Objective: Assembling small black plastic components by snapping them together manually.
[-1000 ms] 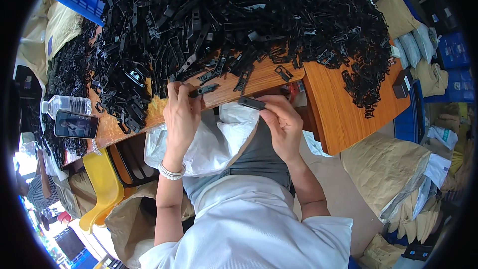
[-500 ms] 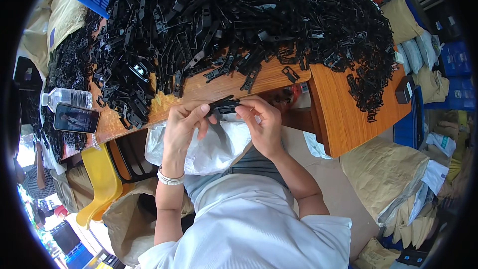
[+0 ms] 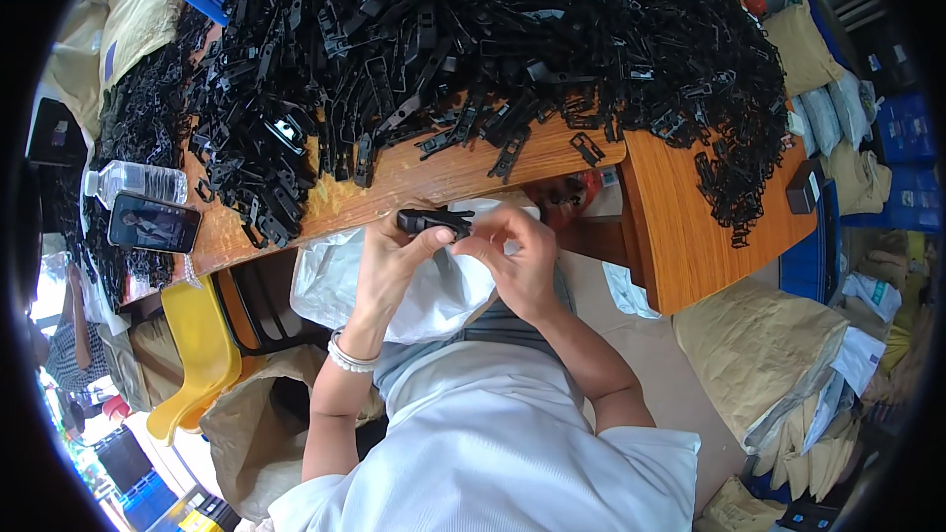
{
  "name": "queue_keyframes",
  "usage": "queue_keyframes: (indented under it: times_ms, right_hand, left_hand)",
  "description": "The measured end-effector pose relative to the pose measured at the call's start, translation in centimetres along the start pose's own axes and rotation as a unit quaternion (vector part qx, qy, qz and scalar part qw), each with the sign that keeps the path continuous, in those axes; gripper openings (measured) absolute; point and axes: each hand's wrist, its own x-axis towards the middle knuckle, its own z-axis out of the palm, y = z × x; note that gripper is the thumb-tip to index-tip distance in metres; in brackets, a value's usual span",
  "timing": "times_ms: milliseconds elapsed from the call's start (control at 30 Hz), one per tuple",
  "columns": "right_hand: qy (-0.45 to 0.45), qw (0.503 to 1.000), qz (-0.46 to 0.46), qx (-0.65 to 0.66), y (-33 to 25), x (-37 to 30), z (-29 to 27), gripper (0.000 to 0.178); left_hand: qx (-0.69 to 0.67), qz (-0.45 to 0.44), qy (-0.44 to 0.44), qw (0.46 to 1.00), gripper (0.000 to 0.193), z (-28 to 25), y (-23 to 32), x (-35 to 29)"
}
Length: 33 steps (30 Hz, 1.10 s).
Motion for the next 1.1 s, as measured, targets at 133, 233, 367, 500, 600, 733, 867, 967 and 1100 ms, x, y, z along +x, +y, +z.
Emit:
queue_keyframes:
  times_ms: [133, 233, 367, 500, 600, 733, 867, 967, 1100]
  right_hand:
    - [0.01, 0.99, 0.041, 0.137, -1.1, 0.9, 1.1, 0.021]
    - [-0.062, 0.98, 0.068, 0.175, -1.4, 0.7, 1.0, 0.023]
    - [-0.055, 0.986, 0.051, 0.146, -1.5, 0.8, 1.6, 0.023]
    - [-0.014, 0.981, 0.078, 0.179, 0.0, 0.8, 0.7, 0.023]
    - [-0.011, 0.983, 0.067, 0.17, 0.1, 0.7, 0.5, 0.022]
    - [-0.034, 0.982, 0.083, 0.167, -0.1, 0.7, 0.7, 0.02]
    - [-0.04, 0.982, 0.083, 0.166, -0.1, 0.6, 0.6, 0.02]
    - [-0.038, 0.98, 0.095, 0.168, 0.2, 0.6, 0.4, 0.02]
    - [-0.045, 0.979, 0.101, 0.169, 0.2, 0.9, 0.8, 0.021]
  left_hand:
    - [-0.038, 0.011, -0.02, 0.999, 0.019, -0.4, 0.3, 0.0]
    - [-0.077, 0.02, -0.044, 0.996, 0.017, -0.8, 0.5, -0.1]
    - [-0.079, -0.025, -0.075, 0.994, 0.017, -1.6, 1.6, -0.2]
    - [0.261, 0.29, 0.035, 0.92, 0.009, -6.1, 3.9, 3.9]
    - [0.57, 0.292, 0.202, 0.741, 0.015, -10.8, 5.0, 7.4]
    - [0.693, 0.283, 0.168, 0.641, 0.023, -13.3, 4.9, 10.4]
    - [0.738, 0.311, 0.1, 0.591, 0.022, -13.8, 5.2, 11.3]
    - [0.707, 0.347, 0.097, 0.608, 0.018, -13.3, 5.7, 10.6]
    - [0.464, 0.381, 0.18, 0.779, 0.016, -11.8, 6.7, 8.4]
